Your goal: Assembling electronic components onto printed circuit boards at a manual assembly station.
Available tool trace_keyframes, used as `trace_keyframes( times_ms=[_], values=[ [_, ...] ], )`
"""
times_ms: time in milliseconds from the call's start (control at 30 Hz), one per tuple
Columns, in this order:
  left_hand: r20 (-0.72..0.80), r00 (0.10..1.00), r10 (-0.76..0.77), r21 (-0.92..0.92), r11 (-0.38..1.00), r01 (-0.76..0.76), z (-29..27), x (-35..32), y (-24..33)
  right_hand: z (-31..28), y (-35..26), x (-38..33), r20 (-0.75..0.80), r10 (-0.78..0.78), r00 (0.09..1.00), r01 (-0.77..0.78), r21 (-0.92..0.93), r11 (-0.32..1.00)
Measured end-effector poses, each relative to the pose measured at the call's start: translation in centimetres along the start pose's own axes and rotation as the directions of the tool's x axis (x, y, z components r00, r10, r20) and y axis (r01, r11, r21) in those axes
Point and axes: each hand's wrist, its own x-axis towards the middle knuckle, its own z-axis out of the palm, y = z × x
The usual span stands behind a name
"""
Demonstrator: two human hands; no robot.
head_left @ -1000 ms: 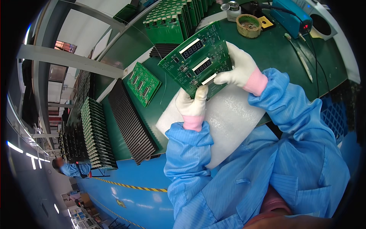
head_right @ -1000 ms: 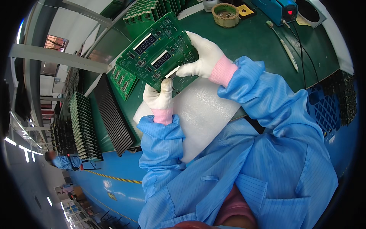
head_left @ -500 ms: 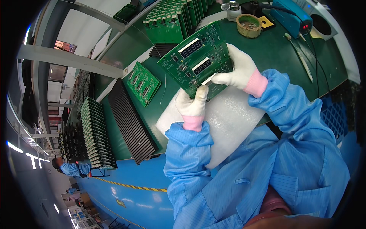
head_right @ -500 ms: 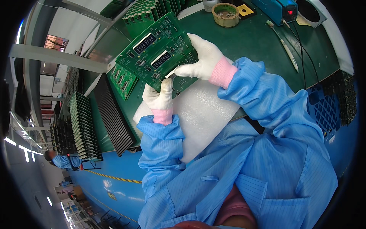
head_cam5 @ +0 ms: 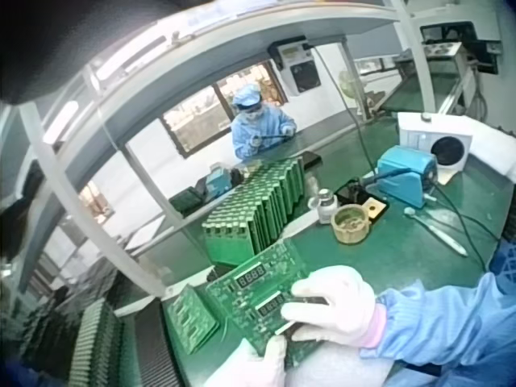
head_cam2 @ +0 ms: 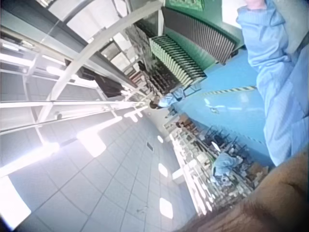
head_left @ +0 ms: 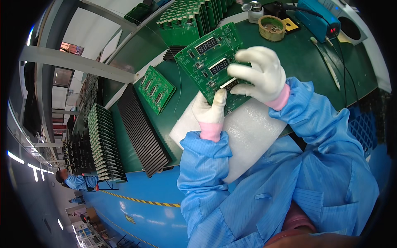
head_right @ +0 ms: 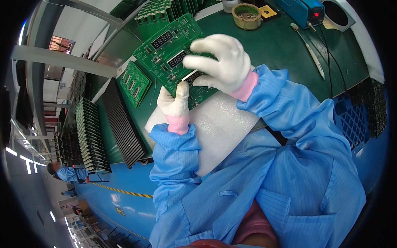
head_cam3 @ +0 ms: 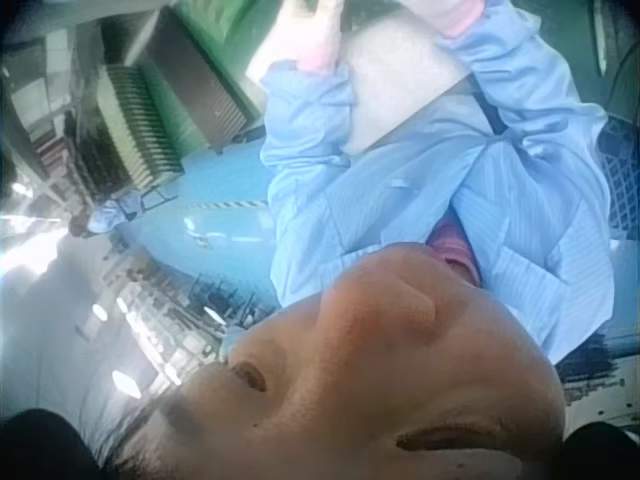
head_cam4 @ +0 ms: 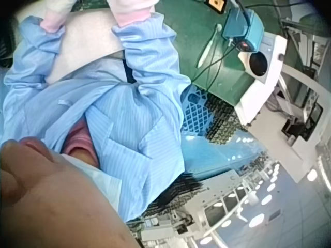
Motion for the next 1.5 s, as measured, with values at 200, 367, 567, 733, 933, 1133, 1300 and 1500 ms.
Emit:
trace_keyframes(
  times_ms=[200,367,567,733,933,1133,1300,1500],
  values=[
    [-0.006,0.997,-0.083,0.036,0.996,0.083,-0.3,0.5,-0.5,0.8,-0.3,-0.8,0.136,-0.079,0.988,0.084,-0.035,0.996],
    [0.008,0.972,-0.235,-0.045,0.971,0.235,-0.5,0.9,-0.9,1.2,0.0,-0.7,0.236,-0.002,0.972,0.032,-0.122,0.992],
    [0.046,0.953,-0.301,-0.05,0.952,0.303,-0.5,1.3,-1.4,1.9,0.8,-1.2,0.302,0.055,0.952,-0.024,-0.105,0.994],
    [0.086,0.944,-0.319,-0.075,0.943,0.325,-0.3,1.3,-1.0,1.9,1.1,-1.5,0.373,0.089,0.924,-0.047,-0.118,0.992],
    [0.106,0.947,-0.302,-0.068,0.948,0.31,-0.2,1.2,-0.9,1.7,1.0,-1.3,0.454,0.118,0.883,-0.058,-0.144,0.988],
    [0.161,0.926,-0.341,-0.074,0.931,0.356,-0.5,1.2,-0.9,1.5,1.0,-1.3,0.493,0.108,0.864,-0.057,-0.117,0.991],
    [0.169,0.911,-0.376,-0.076,0.917,0.393,-1.1,1.4,-0.5,2.0,1.6,-1.4,0.432,0.031,0.901,-0.023,-0.022,0.999],
    [0.095,0.941,-0.325,0.077,0.945,0.318,-0.5,1.8,-1.1,1.4,2.6,-1.6,0.457,0.021,0.889,-0.156,0.259,0.953]
  ],
)
